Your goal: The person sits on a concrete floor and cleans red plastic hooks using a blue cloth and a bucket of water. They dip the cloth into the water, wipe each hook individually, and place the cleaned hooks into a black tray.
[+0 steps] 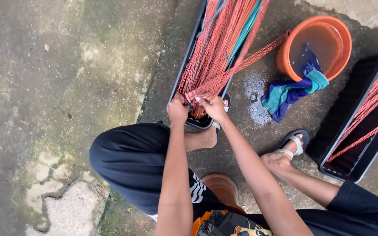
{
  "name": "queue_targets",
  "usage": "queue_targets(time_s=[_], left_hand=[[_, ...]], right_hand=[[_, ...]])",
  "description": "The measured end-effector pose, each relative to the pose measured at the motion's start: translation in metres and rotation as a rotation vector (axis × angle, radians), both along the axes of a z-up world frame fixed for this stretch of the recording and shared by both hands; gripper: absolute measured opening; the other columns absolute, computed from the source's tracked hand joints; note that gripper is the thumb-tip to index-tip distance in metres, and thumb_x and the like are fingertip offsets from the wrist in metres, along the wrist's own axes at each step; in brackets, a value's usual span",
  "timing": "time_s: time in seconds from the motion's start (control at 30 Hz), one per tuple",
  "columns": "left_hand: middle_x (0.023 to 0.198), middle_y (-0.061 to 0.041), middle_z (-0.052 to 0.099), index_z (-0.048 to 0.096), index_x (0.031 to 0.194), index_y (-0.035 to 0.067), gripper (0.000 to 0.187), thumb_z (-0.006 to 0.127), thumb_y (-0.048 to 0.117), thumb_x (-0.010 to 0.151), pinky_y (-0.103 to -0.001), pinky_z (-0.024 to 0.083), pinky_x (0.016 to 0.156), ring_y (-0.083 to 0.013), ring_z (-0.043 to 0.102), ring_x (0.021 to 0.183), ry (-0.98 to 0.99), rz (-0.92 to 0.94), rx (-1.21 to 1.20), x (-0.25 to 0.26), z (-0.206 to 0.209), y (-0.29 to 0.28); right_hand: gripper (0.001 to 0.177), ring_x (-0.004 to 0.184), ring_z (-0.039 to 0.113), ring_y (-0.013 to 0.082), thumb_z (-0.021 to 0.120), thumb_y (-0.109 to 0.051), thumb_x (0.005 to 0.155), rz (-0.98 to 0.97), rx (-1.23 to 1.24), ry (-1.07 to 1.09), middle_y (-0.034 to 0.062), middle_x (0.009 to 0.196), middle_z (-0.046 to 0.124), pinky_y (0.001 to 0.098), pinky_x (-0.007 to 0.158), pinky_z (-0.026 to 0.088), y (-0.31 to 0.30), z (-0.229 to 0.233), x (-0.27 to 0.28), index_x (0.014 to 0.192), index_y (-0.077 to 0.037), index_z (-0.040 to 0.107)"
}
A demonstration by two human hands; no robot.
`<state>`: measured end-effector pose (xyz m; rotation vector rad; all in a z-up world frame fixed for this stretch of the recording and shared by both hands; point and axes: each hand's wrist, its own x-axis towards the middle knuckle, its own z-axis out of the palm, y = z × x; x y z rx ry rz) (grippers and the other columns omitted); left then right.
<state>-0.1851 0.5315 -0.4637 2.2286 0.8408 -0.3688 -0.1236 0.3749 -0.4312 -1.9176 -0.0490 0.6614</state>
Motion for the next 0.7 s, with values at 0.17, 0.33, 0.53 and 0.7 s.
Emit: queue_targets(time_s=[0.17, 0.33, 0.53, 0.7], left_hand=[[0.124, -0.015, 0.062, 0.064, 0.13, 0.012, 0.039, 0.073, 0.008, 0.092, -0.059, 0.059, 0.091, -0.0428, 0.07, 0.107, 0.079, -0.029, -0.03, 0.001, 0.034, -0.015], [0.127, -0.005, 0.056, 0.07, 0.122, 0.018, 0.027, 0.069, 0.015, 0.095, -0.056, 0.058, 0.095, -0.0373, 0.065, 0.117, 0.172, -0.134, -0.046, -0.002, 0.006, -0.011], [0.122, -0.001, 0.056, 0.075, 0.112, 0.016, 0.02, 0.073, 0.013, 0.093, -0.057, 0.06, 0.089, -0.0375, 0.07, 0.1, 0.062, -0.152, -0.03, 0.006, 0.012, -0.003], [0.121, -0.003, 0.059, 0.074, 0.109, 0.009, 0.019, 0.075, 0.01, 0.09, -0.054, 0.06, 0.087, -0.0386, 0.072, 0.1, 0.011, -0.279, -0.003, 0.009, 0.03, -0.001]], right_hand=[[0.011, 0.064, 0.074, 0.0167, 0.075, -0.02, 0.091, -0.001, 0.02, 0.057, 0.0076, 0.076, 0.077, 0.0317, 0.069, 0.058, -0.009, -0.004, 0.004, 0.099, -0.016, 0.082], [0.015, 0.051, 0.07, 0.0153, 0.076, -0.008, 0.087, 0.053, 0.141, 0.032, 0.0101, 0.076, 0.077, 0.0283, 0.051, 0.056, -0.002, 0.017, 0.004, 0.1, -0.013, 0.082], [0.017, 0.07, 0.074, 0.022, 0.067, 0.001, 0.096, 0.08, 0.392, 0.079, 0.0199, 0.105, 0.075, 0.0286, 0.056, 0.061, -0.012, 0.01, -0.006, 0.11, 0.006, 0.075], [0.017, 0.081, 0.073, 0.0192, 0.072, -0.005, 0.098, 0.029, 0.372, 0.054, 0.0152, 0.102, 0.075, 0.032, 0.066, 0.064, -0.007, 0.006, -0.009, 0.113, -0.001, 0.078]])
